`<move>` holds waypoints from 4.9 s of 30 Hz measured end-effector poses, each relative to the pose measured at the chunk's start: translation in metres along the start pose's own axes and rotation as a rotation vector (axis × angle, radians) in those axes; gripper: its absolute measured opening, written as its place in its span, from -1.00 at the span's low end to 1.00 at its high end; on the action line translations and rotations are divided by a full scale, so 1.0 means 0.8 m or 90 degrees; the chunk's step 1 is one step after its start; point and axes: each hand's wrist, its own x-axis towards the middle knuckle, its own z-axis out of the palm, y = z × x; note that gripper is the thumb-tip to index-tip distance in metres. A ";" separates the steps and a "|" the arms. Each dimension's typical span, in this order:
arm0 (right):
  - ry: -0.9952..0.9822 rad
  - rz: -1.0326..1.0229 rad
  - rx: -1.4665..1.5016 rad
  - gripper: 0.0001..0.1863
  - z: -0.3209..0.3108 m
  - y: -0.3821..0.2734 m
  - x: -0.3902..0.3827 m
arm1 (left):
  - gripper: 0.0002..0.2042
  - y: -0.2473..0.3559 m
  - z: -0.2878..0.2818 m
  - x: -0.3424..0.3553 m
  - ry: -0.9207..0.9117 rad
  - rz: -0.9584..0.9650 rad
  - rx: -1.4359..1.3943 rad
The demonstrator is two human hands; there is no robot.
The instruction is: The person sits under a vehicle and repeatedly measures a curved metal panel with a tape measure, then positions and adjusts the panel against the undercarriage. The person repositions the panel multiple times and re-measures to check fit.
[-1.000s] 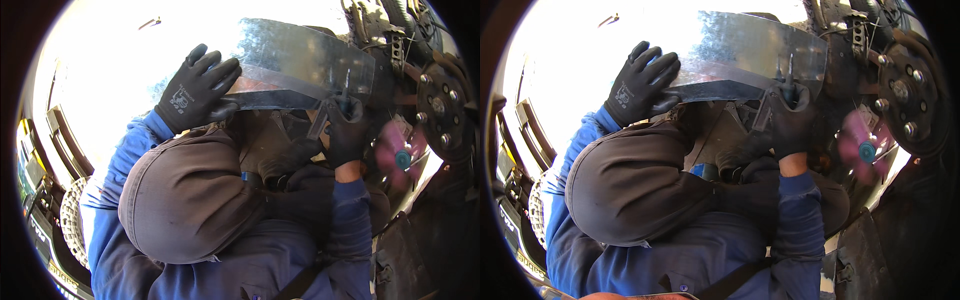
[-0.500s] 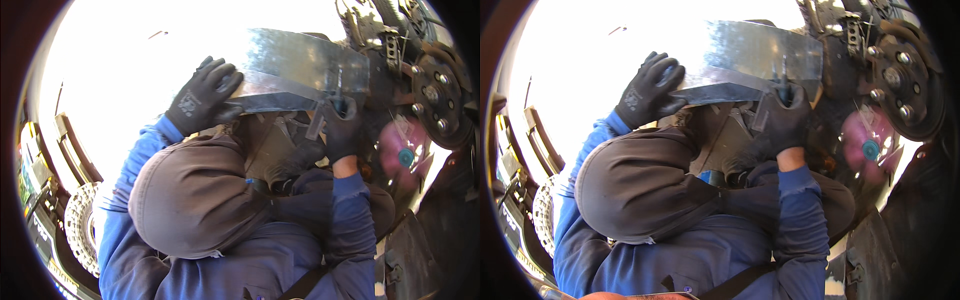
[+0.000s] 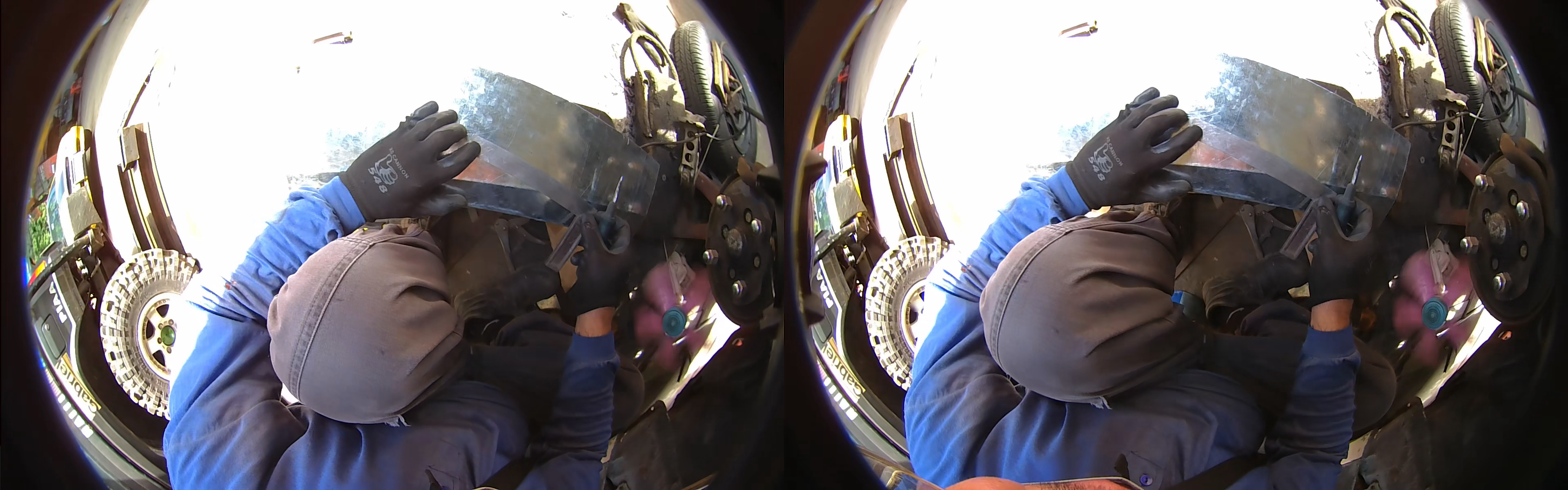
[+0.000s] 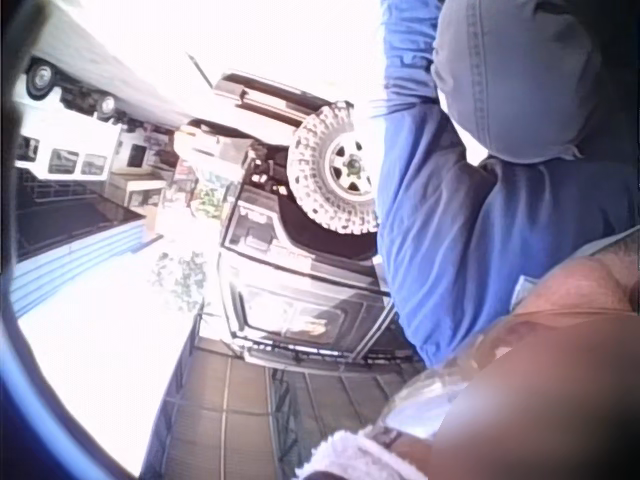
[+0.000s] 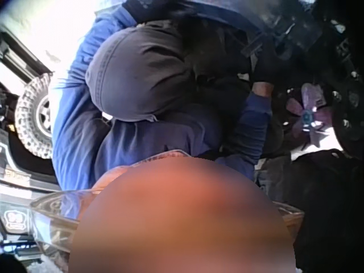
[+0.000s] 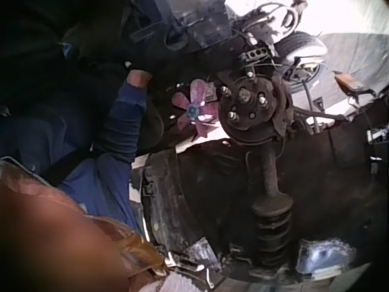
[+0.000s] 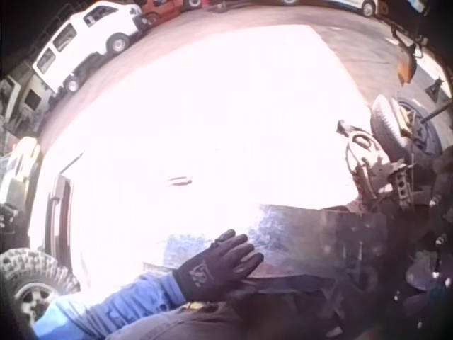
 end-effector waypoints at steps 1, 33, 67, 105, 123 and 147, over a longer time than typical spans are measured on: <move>0.001 -0.001 -0.003 -0.79 0.000 0.000 0.000 | -0.16 0.000 0.001 0.000 0.001 0.003 0.000; -0.007 0.010 0.004 -0.81 -0.003 -0.018 -0.003 | -0.14 -0.004 0.008 -0.003 0.027 0.017 0.016; 0.011 -0.080 -0.175 -0.66 0.008 -0.024 0.007 | -0.32 0.042 -0.047 0.034 -0.198 0.028 0.167; -0.162 -0.151 -0.552 -0.42 -0.018 -0.067 0.037 | -0.12 0.166 -0.010 0.081 -0.264 -0.378 0.166; -0.344 -0.321 -1.025 -0.48 -0.034 -0.191 0.046 | -0.18 0.161 -0.006 0.083 -0.273 -0.404 0.084; -0.442 0.172 -0.055 -0.71 -0.068 -0.051 0.039 | -0.10 0.155 0.015 0.065 -0.180 -0.319 0.235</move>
